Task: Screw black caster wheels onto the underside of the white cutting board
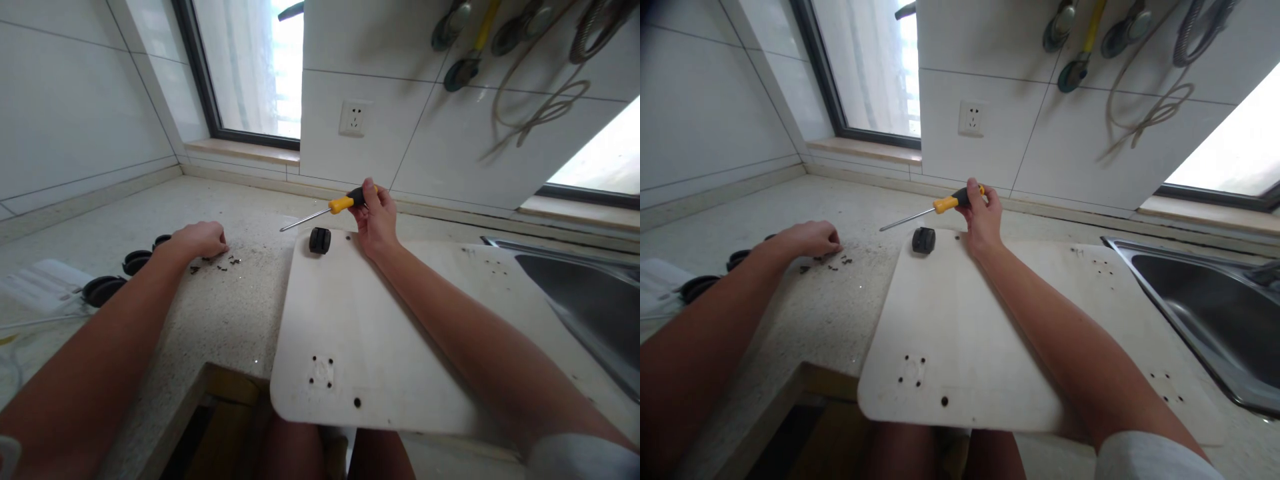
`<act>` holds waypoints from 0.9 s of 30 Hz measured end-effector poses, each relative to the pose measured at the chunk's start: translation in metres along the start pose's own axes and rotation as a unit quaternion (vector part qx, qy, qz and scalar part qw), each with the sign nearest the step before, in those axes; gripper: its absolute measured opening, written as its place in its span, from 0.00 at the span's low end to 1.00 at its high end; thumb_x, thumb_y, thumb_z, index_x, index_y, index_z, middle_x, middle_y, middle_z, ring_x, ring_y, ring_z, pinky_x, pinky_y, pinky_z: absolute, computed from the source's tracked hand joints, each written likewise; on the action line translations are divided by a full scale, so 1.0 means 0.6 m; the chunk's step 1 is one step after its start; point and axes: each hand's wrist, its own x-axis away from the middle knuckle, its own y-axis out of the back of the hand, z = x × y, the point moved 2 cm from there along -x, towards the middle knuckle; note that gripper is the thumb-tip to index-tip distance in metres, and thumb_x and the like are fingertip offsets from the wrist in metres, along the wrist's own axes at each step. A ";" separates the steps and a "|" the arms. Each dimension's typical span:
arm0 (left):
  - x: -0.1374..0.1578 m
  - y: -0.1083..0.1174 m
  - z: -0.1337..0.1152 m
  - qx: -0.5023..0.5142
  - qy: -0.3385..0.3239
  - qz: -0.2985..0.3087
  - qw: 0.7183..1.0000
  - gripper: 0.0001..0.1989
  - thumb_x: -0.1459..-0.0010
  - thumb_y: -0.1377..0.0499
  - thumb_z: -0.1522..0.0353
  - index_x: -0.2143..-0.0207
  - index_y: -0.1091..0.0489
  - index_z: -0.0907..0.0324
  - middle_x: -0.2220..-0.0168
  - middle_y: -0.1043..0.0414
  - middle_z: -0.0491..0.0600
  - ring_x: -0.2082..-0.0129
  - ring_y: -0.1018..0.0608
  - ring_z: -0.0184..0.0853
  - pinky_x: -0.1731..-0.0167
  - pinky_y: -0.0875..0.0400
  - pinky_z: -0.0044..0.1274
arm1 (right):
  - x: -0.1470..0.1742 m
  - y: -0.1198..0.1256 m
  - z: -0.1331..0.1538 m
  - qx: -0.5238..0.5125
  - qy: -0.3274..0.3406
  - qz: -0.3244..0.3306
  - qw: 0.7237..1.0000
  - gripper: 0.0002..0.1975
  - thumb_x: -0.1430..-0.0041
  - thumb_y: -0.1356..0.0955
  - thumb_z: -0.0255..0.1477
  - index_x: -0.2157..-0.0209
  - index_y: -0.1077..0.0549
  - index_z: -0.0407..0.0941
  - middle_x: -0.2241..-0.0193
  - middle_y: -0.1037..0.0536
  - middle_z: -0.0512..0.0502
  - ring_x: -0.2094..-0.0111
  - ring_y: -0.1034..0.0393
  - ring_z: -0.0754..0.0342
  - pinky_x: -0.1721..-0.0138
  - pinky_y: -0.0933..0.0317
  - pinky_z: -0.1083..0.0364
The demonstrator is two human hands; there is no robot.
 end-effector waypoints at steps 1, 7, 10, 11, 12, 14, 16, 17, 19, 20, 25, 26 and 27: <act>0.004 0.003 -0.005 -0.001 -0.008 0.000 1.000 0.17 0.54 0.32 0.53 0.68 0.15 0.56 0.59 0.13 0.64 0.54 0.14 0.61 0.56 0.25 0.40 | 0.001 -0.001 0.000 0.000 -0.002 0.003 1.000 0.37 0.59 0.15 0.58 0.61 0.28 0.49 0.67 0.20 0.55 0.63 0.19 0.57 0.64 0.20 0.59; 0.057 0.050 -0.076 0.159 -0.135 -0.086 0.974 0.21 0.47 0.36 0.49 0.62 0.17 0.55 0.58 0.12 0.56 0.57 0.13 0.49 0.56 0.22 0.34 | 0.006 -0.007 0.002 -0.009 -0.008 0.012 1.000 0.38 0.62 0.14 0.57 0.60 0.28 0.49 0.68 0.18 0.54 0.64 0.19 0.57 0.65 0.21 0.60; 0.094 0.071 -0.118 0.303 -0.192 -0.109 0.927 0.21 0.47 0.32 0.49 0.60 0.18 0.54 0.59 0.12 0.52 0.56 0.13 0.46 0.55 0.19 0.34 | 0.005 -0.007 0.002 -0.012 -0.006 0.006 1.000 0.39 0.63 0.14 0.57 0.60 0.28 0.49 0.68 0.19 0.56 0.63 0.19 0.57 0.64 0.20 0.59; 0.105 0.075 -0.128 0.331 -0.204 -0.114 0.914 0.21 0.48 0.30 0.49 0.60 0.19 0.54 0.59 0.12 0.52 0.55 0.13 0.46 0.53 0.18 0.35 | 0.005 -0.007 0.001 -0.013 -0.005 0.002 1.000 0.39 0.63 0.14 0.57 0.60 0.28 0.49 0.67 0.19 0.56 0.63 0.18 0.57 0.63 0.20 0.59; 0.113 0.078 -0.136 0.351 -0.212 -0.120 0.904 0.21 0.49 0.29 0.50 0.60 0.19 0.54 0.60 0.13 0.52 0.55 0.13 0.46 0.52 0.18 0.37 | 0.004 -0.006 0.001 -0.015 -0.003 -0.001 1.000 0.39 0.63 0.14 0.58 0.60 0.29 0.49 0.67 0.19 0.56 0.63 0.18 0.57 0.62 0.20 0.59; 0.124 0.081 -0.145 0.375 -0.223 -0.131 0.890 0.21 0.50 0.27 0.51 0.60 0.19 0.54 0.60 0.13 0.52 0.54 0.13 0.47 0.49 0.17 0.39 | 0.002 -0.004 -0.001 -0.017 -0.001 -0.008 1.000 0.39 0.62 0.14 0.58 0.60 0.29 0.49 0.67 0.20 0.57 0.63 0.19 0.58 0.61 0.19 0.58; 0.128 0.082 -0.148 0.393 -0.231 -0.135 0.880 0.21 0.52 0.26 0.52 0.61 0.19 0.54 0.59 0.13 0.52 0.53 0.13 0.48 0.46 0.17 0.41 | 0.001 -0.003 -0.002 -0.018 0.002 -0.014 1.000 0.40 0.62 0.14 0.58 0.59 0.30 0.50 0.68 0.21 0.58 0.63 0.19 0.58 0.60 0.19 0.58; 0.128 0.081 -0.148 0.402 -0.234 -0.134 0.875 0.21 0.53 0.26 0.52 0.61 0.18 0.54 0.59 0.13 0.52 0.52 0.13 0.48 0.46 0.17 0.42 | 0.001 -0.002 -0.002 -0.018 0.003 -0.016 1.000 0.40 0.62 0.14 0.58 0.59 0.30 0.50 0.68 0.22 0.58 0.63 0.19 0.58 0.59 0.19 0.58; 0.128 0.081 -0.149 0.417 -0.236 -0.127 0.869 0.21 0.54 0.24 0.53 0.61 0.18 0.54 0.59 0.13 0.52 0.52 0.13 0.49 0.45 0.17 0.43 | 0.000 -0.002 -0.003 -0.015 0.005 -0.017 1.000 0.40 0.62 0.14 0.58 0.59 0.30 0.50 0.68 0.22 0.59 0.63 0.19 0.58 0.59 0.19 0.57; 0.128 0.081 -0.149 0.422 -0.236 -0.124 0.867 0.21 0.55 0.24 0.53 0.61 0.18 0.54 0.59 0.13 0.52 0.53 0.13 0.49 0.46 0.17 0.43 | 0.001 -0.002 -0.003 -0.013 0.005 -0.017 1.000 0.40 0.63 0.14 0.58 0.58 0.30 0.50 0.67 0.22 0.59 0.63 0.19 0.58 0.59 0.19 0.56; 0.132 0.084 -0.151 0.417 -0.230 -0.133 0.869 0.19 0.54 0.24 0.54 0.62 0.17 0.53 0.60 0.12 0.51 0.54 0.12 0.48 0.46 0.17 0.42 | 0.002 -0.004 -0.003 -0.005 0.009 -0.012 1.000 0.39 0.62 0.14 0.57 0.60 0.30 0.50 0.67 0.22 0.58 0.62 0.20 0.57 0.59 0.19 0.56; 0.133 0.085 -0.151 0.414 -0.227 -0.134 0.871 0.19 0.53 0.25 0.54 0.62 0.16 0.53 0.60 0.12 0.51 0.54 0.12 0.48 0.46 0.17 0.42 | 0.003 -0.004 -0.002 -0.005 0.010 -0.010 1.000 0.39 0.62 0.14 0.57 0.60 0.30 0.50 0.67 0.22 0.58 0.62 0.20 0.57 0.59 0.19 0.56; 0.134 0.085 -0.151 0.410 -0.224 -0.135 0.874 0.19 0.53 0.25 0.54 0.61 0.16 0.53 0.59 0.12 0.51 0.53 0.12 0.48 0.45 0.17 0.42 | 0.003 -0.004 -0.002 -0.004 0.011 -0.008 1.000 0.39 0.62 0.14 0.57 0.60 0.30 0.50 0.66 0.22 0.58 0.62 0.20 0.57 0.59 0.19 0.56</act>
